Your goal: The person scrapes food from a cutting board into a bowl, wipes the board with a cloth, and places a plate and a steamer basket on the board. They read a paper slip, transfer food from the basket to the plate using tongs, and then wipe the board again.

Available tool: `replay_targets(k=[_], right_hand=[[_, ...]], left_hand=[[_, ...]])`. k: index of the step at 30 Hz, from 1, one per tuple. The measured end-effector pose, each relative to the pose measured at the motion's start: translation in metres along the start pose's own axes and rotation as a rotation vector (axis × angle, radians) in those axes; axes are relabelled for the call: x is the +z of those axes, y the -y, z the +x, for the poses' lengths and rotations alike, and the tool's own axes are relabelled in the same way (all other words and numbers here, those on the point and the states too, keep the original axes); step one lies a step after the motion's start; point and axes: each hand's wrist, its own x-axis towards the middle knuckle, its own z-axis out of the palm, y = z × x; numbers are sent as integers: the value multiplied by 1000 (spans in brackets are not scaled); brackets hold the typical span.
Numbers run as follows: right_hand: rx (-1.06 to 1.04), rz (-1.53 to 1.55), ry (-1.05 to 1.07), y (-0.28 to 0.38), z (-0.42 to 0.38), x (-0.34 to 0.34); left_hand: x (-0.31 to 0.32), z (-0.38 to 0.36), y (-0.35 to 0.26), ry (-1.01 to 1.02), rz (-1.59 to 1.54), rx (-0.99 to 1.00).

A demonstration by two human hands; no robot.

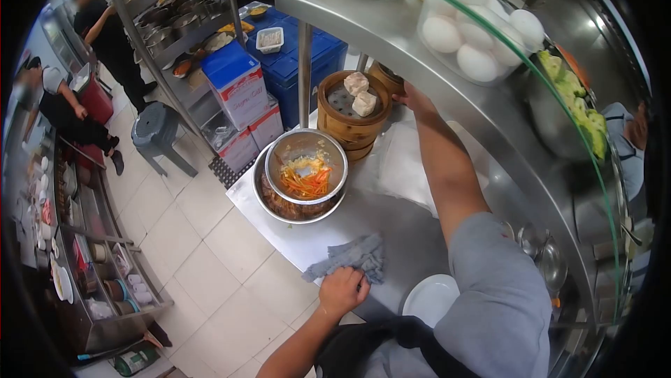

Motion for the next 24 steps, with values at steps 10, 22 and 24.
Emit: replay_targets(k=[10,22,24], right_hand=[[-215,-266,-147,1,-65,25],[-382,-610,381,1,-513,87],[-357,-769,468,-9,-532,82]], left_hand=[[0,-3,-1,19,-28,4],[14,-12,6,-97,239,363],[12,-8,9,-97,253,398]])
